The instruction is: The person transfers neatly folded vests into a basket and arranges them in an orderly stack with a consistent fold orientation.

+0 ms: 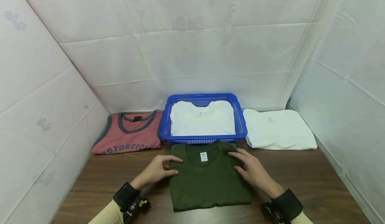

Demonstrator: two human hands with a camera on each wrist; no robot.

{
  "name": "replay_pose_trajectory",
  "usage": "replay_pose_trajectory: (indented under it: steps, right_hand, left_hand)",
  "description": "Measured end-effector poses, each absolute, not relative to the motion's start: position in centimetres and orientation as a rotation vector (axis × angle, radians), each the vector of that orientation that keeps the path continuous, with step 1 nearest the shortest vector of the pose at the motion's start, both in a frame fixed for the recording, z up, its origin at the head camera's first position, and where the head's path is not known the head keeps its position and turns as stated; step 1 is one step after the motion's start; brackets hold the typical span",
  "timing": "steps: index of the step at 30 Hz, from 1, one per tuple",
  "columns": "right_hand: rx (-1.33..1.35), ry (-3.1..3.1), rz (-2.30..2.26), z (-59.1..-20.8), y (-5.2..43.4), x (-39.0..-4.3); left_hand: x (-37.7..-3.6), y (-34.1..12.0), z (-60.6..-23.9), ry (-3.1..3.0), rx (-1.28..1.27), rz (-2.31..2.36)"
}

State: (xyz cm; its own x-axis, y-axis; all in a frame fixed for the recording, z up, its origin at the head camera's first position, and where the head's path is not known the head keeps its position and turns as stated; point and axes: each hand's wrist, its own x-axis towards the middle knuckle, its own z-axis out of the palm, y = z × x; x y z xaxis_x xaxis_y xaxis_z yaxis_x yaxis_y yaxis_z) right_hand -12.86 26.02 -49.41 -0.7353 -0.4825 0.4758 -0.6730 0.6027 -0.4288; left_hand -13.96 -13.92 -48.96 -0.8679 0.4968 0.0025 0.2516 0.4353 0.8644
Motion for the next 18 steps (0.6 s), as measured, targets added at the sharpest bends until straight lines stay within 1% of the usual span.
replay_pose_trajectory:
  steps: [18]
  right_hand:
    - [0.878,-2.456,0.895,-47.1,25.9,-11.0]
  left_hand:
    - [-12.8,-14.9,-45.8,2.497,0.742,1.468]
